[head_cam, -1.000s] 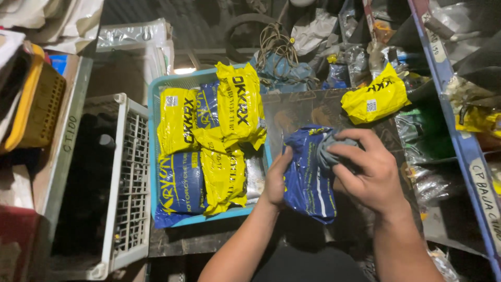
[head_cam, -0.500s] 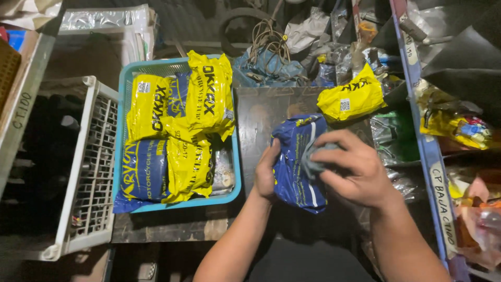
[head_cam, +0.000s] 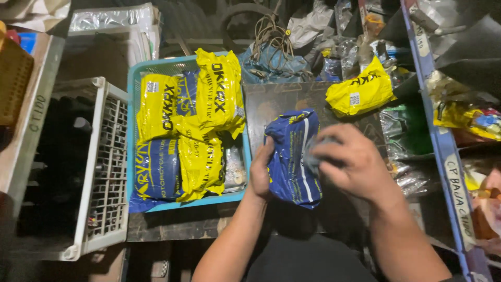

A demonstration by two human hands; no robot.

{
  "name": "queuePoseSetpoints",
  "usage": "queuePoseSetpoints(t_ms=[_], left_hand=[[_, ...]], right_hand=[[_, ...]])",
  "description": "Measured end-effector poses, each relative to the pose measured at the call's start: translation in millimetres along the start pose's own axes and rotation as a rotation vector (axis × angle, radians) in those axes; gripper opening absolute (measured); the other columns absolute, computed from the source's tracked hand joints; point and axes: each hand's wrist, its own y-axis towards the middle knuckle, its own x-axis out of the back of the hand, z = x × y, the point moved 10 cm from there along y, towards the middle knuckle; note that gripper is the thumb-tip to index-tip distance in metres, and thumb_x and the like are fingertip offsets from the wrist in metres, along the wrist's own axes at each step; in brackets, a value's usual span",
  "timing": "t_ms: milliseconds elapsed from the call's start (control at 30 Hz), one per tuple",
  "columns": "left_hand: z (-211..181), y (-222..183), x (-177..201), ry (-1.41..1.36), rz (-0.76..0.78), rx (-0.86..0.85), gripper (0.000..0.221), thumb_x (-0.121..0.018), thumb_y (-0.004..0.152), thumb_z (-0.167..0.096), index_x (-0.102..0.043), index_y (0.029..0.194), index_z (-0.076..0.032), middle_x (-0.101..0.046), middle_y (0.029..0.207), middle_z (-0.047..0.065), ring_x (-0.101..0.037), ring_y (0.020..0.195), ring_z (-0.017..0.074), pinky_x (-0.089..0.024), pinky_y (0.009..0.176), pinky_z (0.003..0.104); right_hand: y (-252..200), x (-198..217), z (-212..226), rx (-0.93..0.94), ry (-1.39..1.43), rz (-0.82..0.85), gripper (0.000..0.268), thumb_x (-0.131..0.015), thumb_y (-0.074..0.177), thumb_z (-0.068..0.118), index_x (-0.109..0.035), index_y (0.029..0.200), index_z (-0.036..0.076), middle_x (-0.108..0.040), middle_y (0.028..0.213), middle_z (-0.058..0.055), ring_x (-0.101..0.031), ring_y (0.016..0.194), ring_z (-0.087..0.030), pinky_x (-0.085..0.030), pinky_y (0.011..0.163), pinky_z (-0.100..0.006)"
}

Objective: Cleaning and wiping dust off packaged motorcycle inner tubes using a cloth at a workbench.

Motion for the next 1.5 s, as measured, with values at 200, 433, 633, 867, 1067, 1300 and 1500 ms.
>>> queuePoseSetpoints(t_ms=[200,433,633,867,1067,1300,1500], left_hand=[[-9.9,4.8,29.5,-0.233,0.13,0.207,0.046,-0.056,0.102,-0.04,-0.069,0.127,-0.003,-0.072,0.114,0.026,-0.074,0.097,0.038,-0.06,0.09,0.05],[-43.7,-4.2,30.1,-0.261,0.146,0.278,0.044,-0.06,0.101,-0.035,-0.068,0.125,0.001,-0.073,0.111,0.024,-0.073,0.1,0.0358,-0.057,0.094,0.049],[-61.6,-9.0,23.9,-0.242,0.07,0.289,0.048,-0.062,0.099,-0.039,-0.068,0.125,0.001,-0.072,0.113,0.026,-0.073,0.098,0.0365,-0.06,0.089,0.048],[-26.9,7.6,22.1,-0.342,0.146,0.35,0.05,-0.064,0.099,-0.04,-0.067,0.124,0.003,-0.072,0.1,0.023,-0.072,0.086,0.0365,-0.061,0.075,0.049],[29.5,-2.4,-3.6,-0.356,0.132,0.305,0.049,-0.061,0.1,-0.039,-0.067,0.129,0.0,-0.069,0.124,0.025,-0.069,0.108,0.0389,-0.058,0.093,0.051],[53.4,20.2,-9.1,-0.34,0.166,0.227,0.054,-0.06,0.098,-0.044,-0.065,0.133,-0.002,-0.065,0.129,0.028,-0.07,0.107,0.0413,-0.06,0.086,0.05],[94.8,10.5,-3.9,-0.277,0.048,0.219,0.051,-0.059,0.1,-0.043,-0.067,0.131,-0.004,-0.068,0.125,0.025,-0.068,0.113,0.0401,-0.055,0.101,0.053]], right_hand=[[28.2,-58.1,68.2,0.147,0.534,-0.007,0.013,-0.071,0.087,0.02,-0.082,0.091,0.015,-0.074,0.101,-0.012,-0.069,0.09,-0.032,-0.056,0.084,-0.044],[41.7,-67.0,52.3,-0.063,-0.131,-0.264,0.027,-0.07,0.08,0.003,-0.079,0.103,0.013,-0.067,0.113,-0.015,-0.065,0.099,-0.037,-0.053,0.09,-0.048],[37.2,-95.6,41.3,-0.056,0.361,0.095,0.022,-0.066,0.079,0.006,-0.083,0.089,0.015,-0.076,0.106,-0.017,-0.07,0.089,-0.04,-0.056,0.079,-0.053],[35.7,-70.3,57.1,-0.01,0.276,-0.078,0.031,-0.065,0.084,0.006,-0.079,0.11,0.012,-0.067,0.124,-0.019,-0.064,0.113,-0.04,-0.049,0.099,-0.051],[5.4,-12.1,25.7,-0.088,-0.071,-0.23,0.032,-0.063,0.081,0.002,-0.081,0.104,0.015,-0.064,0.13,-0.018,-0.058,0.119,-0.039,-0.044,0.107,-0.05],[-27.4,2.5,36.1,0.038,0.093,0.032,0.045,-0.064,0.089,0.028,-0.069,0.129,0.007,-0.052,0.145,-0.026,-0.045,0.134,-0.05,-0.032,0.113,-0.062],[-36.3,29.4,-1.6,-0.175,-0.158,-0.068,0.048,-0.071,0.082,0.006,-0.073,0.129,0.017,-0.06,0.128,-0.021,-0.06,0.113,-0.044,-0.047,0.1,-0.054]])
